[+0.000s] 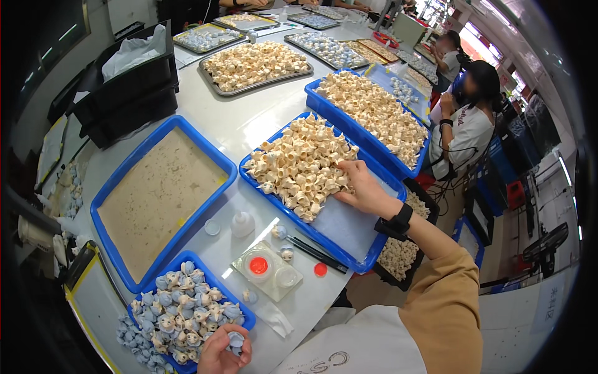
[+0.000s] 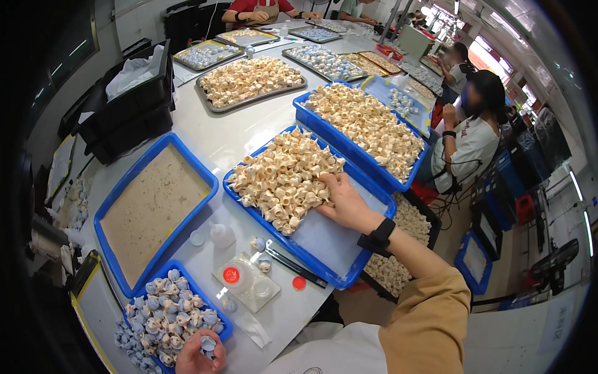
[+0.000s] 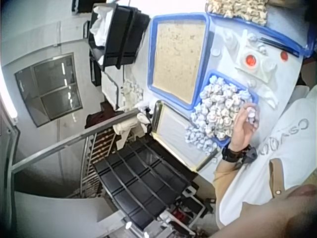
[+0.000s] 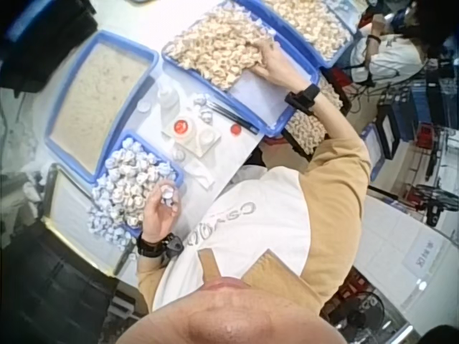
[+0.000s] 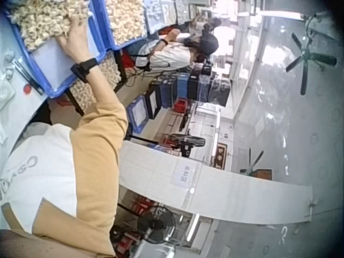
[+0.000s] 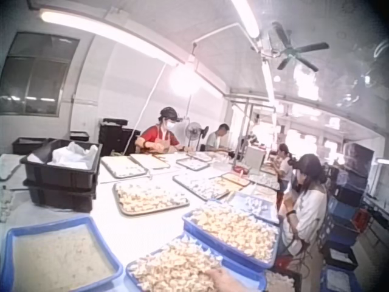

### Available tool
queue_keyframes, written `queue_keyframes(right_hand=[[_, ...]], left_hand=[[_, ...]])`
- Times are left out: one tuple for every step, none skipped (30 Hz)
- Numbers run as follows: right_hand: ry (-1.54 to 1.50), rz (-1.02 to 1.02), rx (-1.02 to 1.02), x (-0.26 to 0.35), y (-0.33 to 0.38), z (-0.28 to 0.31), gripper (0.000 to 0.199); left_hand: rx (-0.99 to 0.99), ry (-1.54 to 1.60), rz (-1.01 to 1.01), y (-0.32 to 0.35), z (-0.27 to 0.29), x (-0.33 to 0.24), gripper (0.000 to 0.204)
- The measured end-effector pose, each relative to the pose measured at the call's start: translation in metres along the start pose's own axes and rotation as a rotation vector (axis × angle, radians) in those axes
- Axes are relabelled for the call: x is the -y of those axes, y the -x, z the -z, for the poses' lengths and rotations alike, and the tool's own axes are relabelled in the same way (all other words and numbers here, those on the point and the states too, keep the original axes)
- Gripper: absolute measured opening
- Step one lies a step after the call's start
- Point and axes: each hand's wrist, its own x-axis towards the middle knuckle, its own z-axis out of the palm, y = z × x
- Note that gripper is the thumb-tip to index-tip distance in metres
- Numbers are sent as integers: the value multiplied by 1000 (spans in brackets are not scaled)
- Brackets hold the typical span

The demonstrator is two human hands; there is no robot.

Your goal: The person assembles small figurines by hand in a workshop setting. They pick up a figurine head and a body part, apply a small amount of adhesive from a squeeze bottle, and join the two pieces together. The completed figurines are placed into a blue tray, while the person continues to work through a batch of parts.

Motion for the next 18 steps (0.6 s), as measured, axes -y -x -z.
queue_keyframes(right_hand=[[0,2,2,0,1,0,62],[0,4,5,0,2,0,61],[3,12,2,-1,2,-1,61],[6,20,0,-2,1,-2,61],[8,28,-2,-4,-1,-3,61],[-16,-2,12,-6,-2,-2,59],[-41,-33,26,-8,-5,0,57],[-67,-63,40,-10,-7,2,55],[-53,-69,36,-12,-9,2,52],[-38,-76,33,-13,-10,3,49],[-24,-82,31,-14,-11,3,46],[-24,-84,21,-15,-12,2,43],[-23,-86,12,-15,-12,2,40],[-22,-87,3,-16,-13,1,36],[-27,-48,-14,-18,-14,1,35],[-33,-8,-31,-22,-15,2,33],[-37,32,-47,-24,-15,4,31],[-64,27,-61,-22,-18,7,29]], left_hand=[[10,-2,-6,0,0,0,29],[3,-4,-5,0,0,0,29],[1,-5,-2,0,-1,0,29],[-2,-7,0,0,-1,0,29],[-6,-10,5,-1,-1,0,29],[-6,-14,10,-1,-2,0,29],[-7,-17,14,-1,-2,0,30],[-2,-12,14,-1,-1,0,30],[0,-9,11,-2,-1,1,30],[1,-5,8,-1,0,1,30],[-5,-8,7,-1,-1,1,29],[-11,-12,3,-1,-1,2,29],[-16,-15,-1,-1,-1,2,29],[-14,-11,-1,0,-2,2,29],[-10,-5,-2,0,-1,2,29],[-5,2,-3,0,-1,2,29],[3,-4,0,0,-1,1,29],[4,-9,-2,1,-2,0,29]])
